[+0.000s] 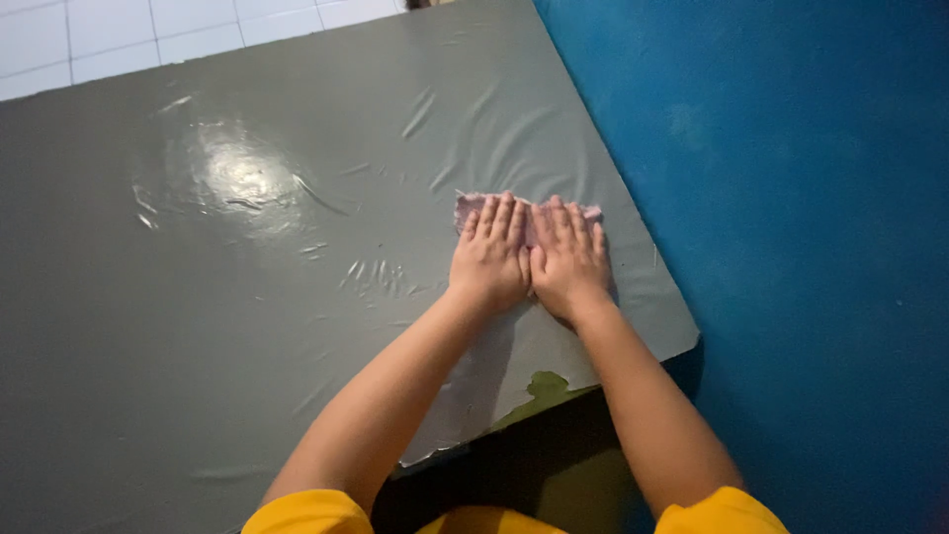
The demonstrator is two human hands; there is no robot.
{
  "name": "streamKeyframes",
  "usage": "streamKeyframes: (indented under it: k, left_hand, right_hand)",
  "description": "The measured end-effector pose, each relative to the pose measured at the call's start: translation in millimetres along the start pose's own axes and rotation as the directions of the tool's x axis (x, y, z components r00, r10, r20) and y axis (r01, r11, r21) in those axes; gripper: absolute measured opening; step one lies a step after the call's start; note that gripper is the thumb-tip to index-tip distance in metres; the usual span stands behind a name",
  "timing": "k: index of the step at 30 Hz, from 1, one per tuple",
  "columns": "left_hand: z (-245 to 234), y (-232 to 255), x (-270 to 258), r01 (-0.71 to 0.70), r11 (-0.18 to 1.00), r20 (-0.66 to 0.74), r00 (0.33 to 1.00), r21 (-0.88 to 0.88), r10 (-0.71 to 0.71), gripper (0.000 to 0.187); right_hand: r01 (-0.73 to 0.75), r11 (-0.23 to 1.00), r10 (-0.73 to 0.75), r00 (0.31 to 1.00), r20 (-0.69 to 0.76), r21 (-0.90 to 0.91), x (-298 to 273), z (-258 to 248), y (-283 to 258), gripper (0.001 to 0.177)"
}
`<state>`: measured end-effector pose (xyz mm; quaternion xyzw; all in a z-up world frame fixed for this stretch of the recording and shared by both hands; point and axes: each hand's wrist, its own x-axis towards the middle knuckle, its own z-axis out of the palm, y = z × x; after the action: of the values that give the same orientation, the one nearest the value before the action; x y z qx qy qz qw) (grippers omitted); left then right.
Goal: Wiping a table covered with a plastic sheet using a cloth.
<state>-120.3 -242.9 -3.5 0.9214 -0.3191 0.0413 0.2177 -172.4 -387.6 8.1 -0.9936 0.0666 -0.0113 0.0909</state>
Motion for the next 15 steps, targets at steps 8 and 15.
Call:
streamKeyframes:
  k: [8, 15]
  left_hand:
    - [-19.0, 44.5, -45.8, -0.129, 0.988, 0.035, 0.991, 0.082, 0.127, 0.069]
    - [-10.2, 41.0, -23.0, -0.161, 0.985, -0.011, 0.987, -0.066, 0.161, 0.068]
  right_hand:
    - [0.030, 0.999, -0.030, 0.999, 0.013, -0.030, -73.9, -15.8, 14.4, 0.067]
    - [0.040, 0.999, -0.040, 0.999, -0.022, 0.002, -50.8, -10.5, 26.7, 0.067]
